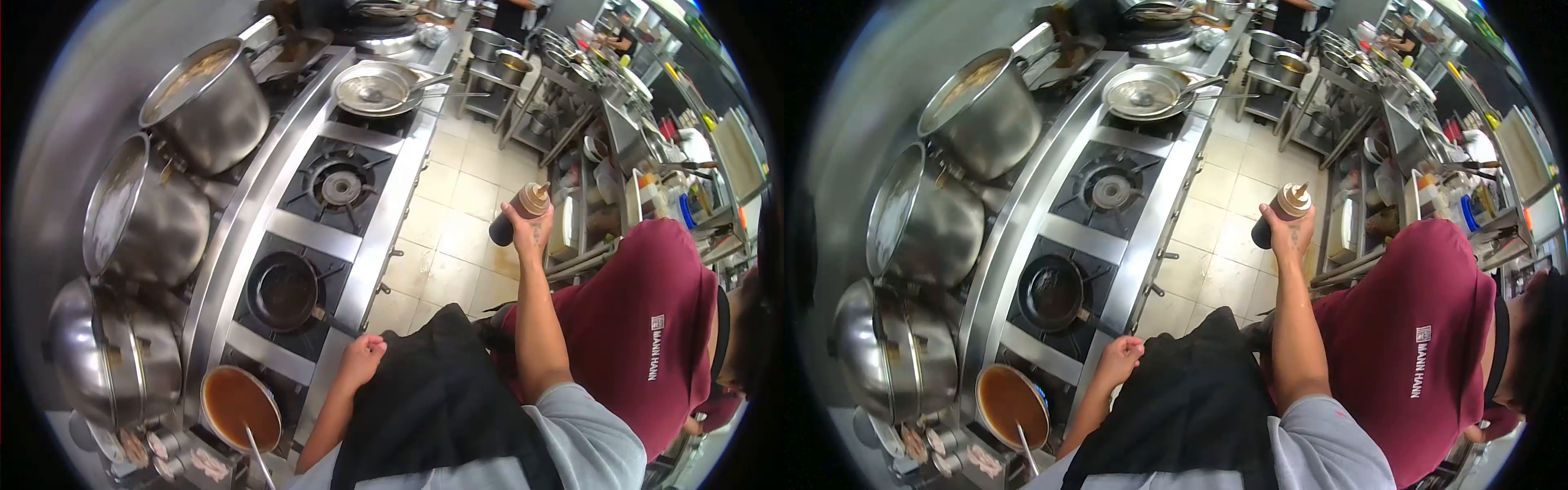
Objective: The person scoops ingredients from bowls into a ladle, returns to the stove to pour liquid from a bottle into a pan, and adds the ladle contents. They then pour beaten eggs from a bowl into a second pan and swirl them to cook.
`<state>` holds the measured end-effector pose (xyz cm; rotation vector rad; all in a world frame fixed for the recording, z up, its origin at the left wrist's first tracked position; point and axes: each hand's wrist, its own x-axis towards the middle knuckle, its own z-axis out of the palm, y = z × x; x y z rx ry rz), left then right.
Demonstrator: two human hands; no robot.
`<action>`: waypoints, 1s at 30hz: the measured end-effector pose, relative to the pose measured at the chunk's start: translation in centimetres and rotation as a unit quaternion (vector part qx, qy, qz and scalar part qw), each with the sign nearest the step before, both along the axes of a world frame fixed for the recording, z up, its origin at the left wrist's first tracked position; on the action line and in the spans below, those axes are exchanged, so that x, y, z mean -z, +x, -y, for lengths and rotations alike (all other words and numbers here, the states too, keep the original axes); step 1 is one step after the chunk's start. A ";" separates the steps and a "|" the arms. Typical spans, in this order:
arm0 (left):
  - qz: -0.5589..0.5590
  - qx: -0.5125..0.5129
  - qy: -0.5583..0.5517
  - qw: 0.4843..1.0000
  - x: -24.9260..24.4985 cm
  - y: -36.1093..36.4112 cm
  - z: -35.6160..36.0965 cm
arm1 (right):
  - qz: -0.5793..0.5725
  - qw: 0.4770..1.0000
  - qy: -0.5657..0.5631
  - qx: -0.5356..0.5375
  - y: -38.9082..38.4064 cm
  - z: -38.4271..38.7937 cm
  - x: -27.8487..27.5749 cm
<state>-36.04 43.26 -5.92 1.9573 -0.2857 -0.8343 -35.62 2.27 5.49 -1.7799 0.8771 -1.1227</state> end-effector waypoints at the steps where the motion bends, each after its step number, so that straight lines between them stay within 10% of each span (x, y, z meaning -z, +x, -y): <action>1: -0.018 -0.010 -0.007 1.000 -0.8 0.1 0.0 | 0.026 1.000 0.010 0.012 0.0 1.0 -0.1; 14: -0.158 -0.100 0.009 0.982 -3.8 4.2 5.7 | 0.076 0.983 -0.020 0.163 3.8 20.9 -1.6; 20: -0.032 0.093 0.198 0.975 1.6 8.9 9.6 | 0.050 0.964 -0.034 0.259 3.2 31.2 -2.2; 23: 0.021 0.159 0.155 0.975 -5.0 9.8 17.1 | 0.064 0.960 -0.065 0.264 -0.6 36.3 -3.0; 30: -0.089 0.152 0.200 0.964 -1.2 15.4 24.8 | -0.048 0.817 -0.283 0.500 -13.7 48.5 -4.4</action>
